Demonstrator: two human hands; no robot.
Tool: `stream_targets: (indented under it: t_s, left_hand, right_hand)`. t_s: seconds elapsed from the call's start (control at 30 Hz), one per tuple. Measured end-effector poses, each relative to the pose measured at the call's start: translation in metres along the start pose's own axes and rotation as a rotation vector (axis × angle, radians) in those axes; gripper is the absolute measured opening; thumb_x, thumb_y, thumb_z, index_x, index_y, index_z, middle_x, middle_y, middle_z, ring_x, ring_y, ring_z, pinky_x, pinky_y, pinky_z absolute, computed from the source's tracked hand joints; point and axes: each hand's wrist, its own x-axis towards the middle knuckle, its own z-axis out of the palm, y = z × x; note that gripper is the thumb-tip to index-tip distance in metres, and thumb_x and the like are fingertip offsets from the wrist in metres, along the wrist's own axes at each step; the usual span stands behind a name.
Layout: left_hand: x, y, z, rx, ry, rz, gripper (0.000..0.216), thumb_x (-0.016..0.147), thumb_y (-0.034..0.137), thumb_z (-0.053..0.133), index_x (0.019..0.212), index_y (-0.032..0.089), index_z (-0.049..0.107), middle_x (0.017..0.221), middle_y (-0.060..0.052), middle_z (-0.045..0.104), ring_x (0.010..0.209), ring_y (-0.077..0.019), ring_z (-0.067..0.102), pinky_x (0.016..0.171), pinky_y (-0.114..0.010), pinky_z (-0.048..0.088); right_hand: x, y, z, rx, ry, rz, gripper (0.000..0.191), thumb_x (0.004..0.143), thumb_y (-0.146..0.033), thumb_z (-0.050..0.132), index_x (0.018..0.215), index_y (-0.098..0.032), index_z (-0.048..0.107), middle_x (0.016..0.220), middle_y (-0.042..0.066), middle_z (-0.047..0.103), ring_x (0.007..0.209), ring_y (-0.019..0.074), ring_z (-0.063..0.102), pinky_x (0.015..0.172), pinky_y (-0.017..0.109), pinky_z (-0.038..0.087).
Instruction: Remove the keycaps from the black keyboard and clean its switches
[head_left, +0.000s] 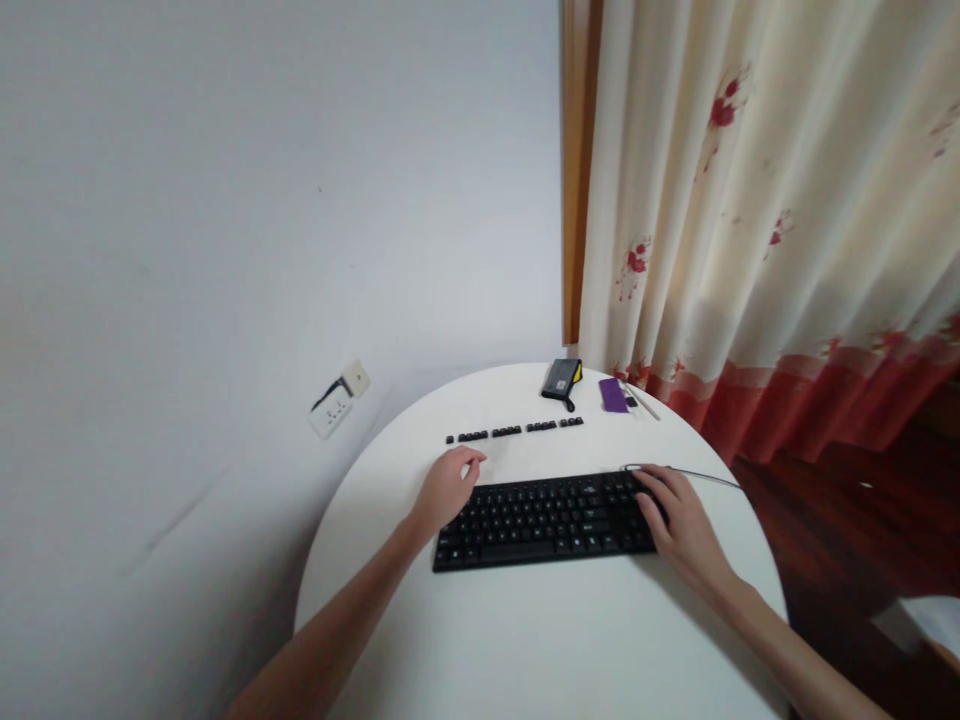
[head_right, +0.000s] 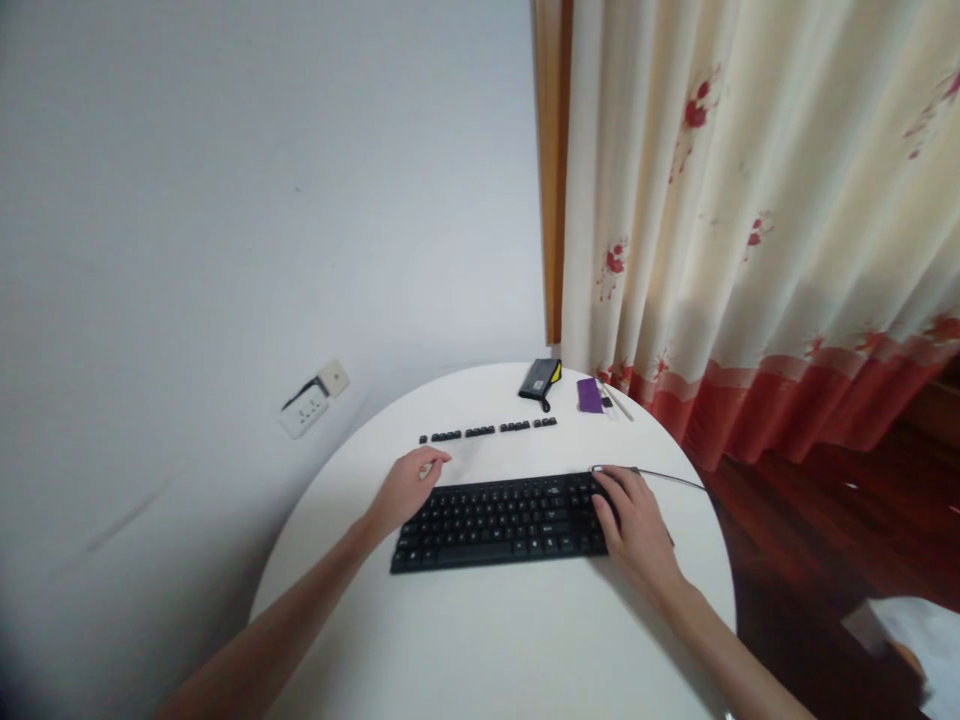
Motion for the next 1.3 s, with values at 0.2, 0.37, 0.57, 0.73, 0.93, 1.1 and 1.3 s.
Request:
stream_targets:
  t_s: [0.2, 0.37, 0.57, 0.73, 0.93, 1.1, 1.3]
  left_hand:
    - [-0.024, -0.008, 0.014, 0.019, 0.036, 0.081, 0.023, 0.089, 0.015, 0.047, 0.094, 0.019, 0.069, 0.099, -0.006, 0.068, 0.098, -0.0208, 0.060, 0.095, -0.038, 0.046]
    - [-0.031, -0.014, 0.021, -0.079, 0.070, 0.102, 0.019, 0.088, 0.019, 0.053, 0.095, 0.019, 0.070, 0.108, -0.008, 0.066, 0.102, -0.0217, 0.058, 0.095, -0.039, 0.047]
    - [-0.039, -0.033, 0.015, -0.134, 0.116, -0.061, 0.024, 0.087, 0.015, 0.049, 0.094, 0.019, 0.071, 0.103, -0.007, 0.067, 0.100, -0.0209, 0.060, 0.097, -0.039, 0.046]
    - [-0.039, -0.042, 0.009, -0.042, 0.033, -0.112, 0.026, 0.088, 0.013, 0.049, 0.103, 0.018, 0.070, 0.108, -0.008, 0.067, 0.105, -0.0215, 0.059, 0.101, -0.039, 0.043]
    - [-0.039, -0.043, 0.006, -0.007, -0.104, -0.226, 0.028, 0.090, 0.015, 0.045, 0.084, 0.015, 0.072, 0.088, -0.009, 0.069, 0.085, -0.0196, 0.062, 0.083, -0.032, 0.048]
    - [-0.044, -0.038, 0.008, -0.019, -0.160, -0.189, 0.031, 0.090, 0.021, 0.045, 0.077, 0.016, 0.073, 0.080, -0.007, 0.068, 0.080, -0.0194, 0.062, 0.076, -0.029, 0.045]
    - [-0.034, -0.054, 0.003, -0.042, -0.251, -0.178, 0.031, 0.089, 0.029, 0.049, 0.073, 0.017, 0.073, 0.074, -0.005, 0.070, 0.071, -0.0179, 0.062, 0.068, -0.027, 0.044]
  right_hand:
    - [0.038, -0.138, 0.040, 0.163, -0.352, -0.390, 0.031, 0.096, -0.026, 0.048, 0.125, -0.018, 0.057, 0.124, 0.011, 0.059, 0.114, 0.0231, 0.052, 0.103, 0.041, 0.043]
    - [0.056, -0.209, 0.080, 0.148, -0.483, -0.672, 0.033, 0.094, -0.025, 0.051, 0.124, -0.012, 0.054, 0.119, 0.013, 0.059, 0.113, 0.0262, 0.050, 0.101, 0.042, 0.041]
    - [0.047, -0.203, 0.104, 0.072, -0.639, -0.722, 0.016, 0.094, -0.019, 0.048, 0.103, -0.013, 0.060, 0.102, 0.010, 0.060, 0.097, 0.0221, 0.053, 0.089, 0.035, 0.046]
    - [0.037, -0.191, 0.109, 0.025, -0.681, -0.631, 0.016, 0.095, -0.021, 0.048, 0.102, -0.015, 0.061, 0.107, 0.010, 0.059, 0.103, 0.0228, 0.052, 0.092, 0.037, 0.044]
    - [0.036, -0.185, 0.106, 0.052, -0.686, -0.521, 0.036, 0.092, -0.025, 0.055, 0.128, -0.019, 0.053, 0.133, 0.012, 0.050, 0.126, 0.0271, 0.041, 0.108, 0.046, 0.034]
    - [0.032, -0.179, 0.100, 0.093, -0.770, -0.490, 0.037, 0.091, -0.026, 0.057, 0.127, -0.021, 0.055, 0.132, 0.010, 0.051, 0.125, 0.0264, 0.042, 0.108, 0.046, 0.035]
    - [0.031, -0.175, 0.096, 0.162, -0.756, -0.464, 0.034, 0.091, -0.027, 0.059, 0.125, -0.022, 0.058, 0.130, 0.009, 0.054, 0.121, 0.0264, 0.047, 0.105, 0.045, 0.039]
